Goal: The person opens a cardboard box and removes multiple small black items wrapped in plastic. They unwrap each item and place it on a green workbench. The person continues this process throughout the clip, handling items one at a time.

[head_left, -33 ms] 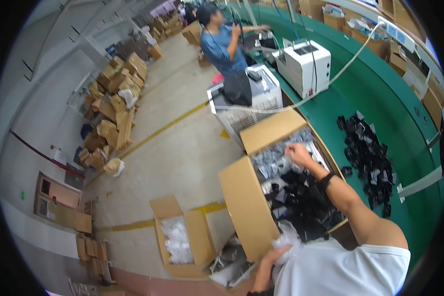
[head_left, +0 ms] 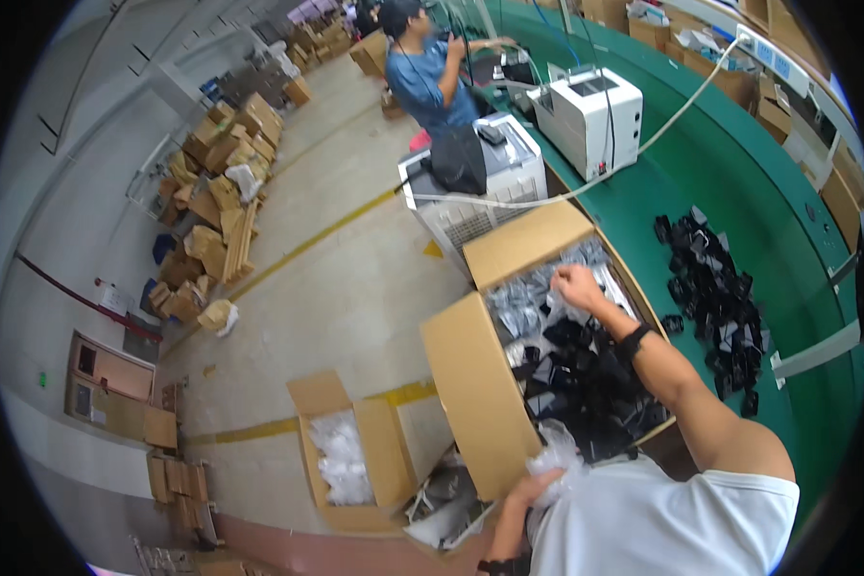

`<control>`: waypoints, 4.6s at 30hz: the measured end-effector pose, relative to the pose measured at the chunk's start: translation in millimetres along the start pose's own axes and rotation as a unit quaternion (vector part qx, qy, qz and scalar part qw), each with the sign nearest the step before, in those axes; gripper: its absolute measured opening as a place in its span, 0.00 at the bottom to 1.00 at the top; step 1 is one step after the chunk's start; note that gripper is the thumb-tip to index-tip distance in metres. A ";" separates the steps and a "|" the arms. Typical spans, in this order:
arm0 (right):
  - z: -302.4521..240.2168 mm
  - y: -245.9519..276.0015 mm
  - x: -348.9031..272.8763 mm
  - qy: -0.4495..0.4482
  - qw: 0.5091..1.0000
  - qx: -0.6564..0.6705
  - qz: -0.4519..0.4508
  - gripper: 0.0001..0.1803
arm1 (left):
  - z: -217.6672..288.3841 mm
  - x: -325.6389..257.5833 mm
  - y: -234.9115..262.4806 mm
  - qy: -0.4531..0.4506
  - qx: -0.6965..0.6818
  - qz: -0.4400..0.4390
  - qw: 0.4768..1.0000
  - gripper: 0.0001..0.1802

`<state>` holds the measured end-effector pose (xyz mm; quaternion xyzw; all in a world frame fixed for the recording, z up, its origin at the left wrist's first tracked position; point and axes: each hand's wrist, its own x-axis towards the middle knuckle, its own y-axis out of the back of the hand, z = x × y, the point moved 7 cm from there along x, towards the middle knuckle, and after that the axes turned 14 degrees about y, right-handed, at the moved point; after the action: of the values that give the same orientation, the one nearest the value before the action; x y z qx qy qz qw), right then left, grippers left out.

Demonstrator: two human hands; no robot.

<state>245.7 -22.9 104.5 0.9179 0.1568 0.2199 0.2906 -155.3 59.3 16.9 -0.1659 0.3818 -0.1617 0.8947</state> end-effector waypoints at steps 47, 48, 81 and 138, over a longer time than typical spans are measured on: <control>-59.3 18.5 -67.2 0.108 0.963 0.218 -0.115 0.11 | -23.7 26.9 13.3 0.000 -0.012 0.012 1.000 0.26; -47.5 24.8 -62.7 0.117 0.973 0.197 -0.044 0.12 | 6.7 14.6 -0.6 -0.004 -0.019 -0.005 1.000 0.26; 23.7 -164.7 26.4 0.139 0.915 -0.271 -0.266 0.11 | -18.4 -22.2 28.1 -0.019 -0.074 0.045 0.996 0.22; -11.8 -136.1 18.1 -0.068 0.922 -0.222 -0.310 0.23 | 17.8 -18.4 29.7 -0.024 -0.083 0.016 0.996 0.25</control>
<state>233.5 96.5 36.8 0.7480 0.3606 0.0848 0.5507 -149.4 96.5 27.7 -0.2371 0.3748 -0.1106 0.8894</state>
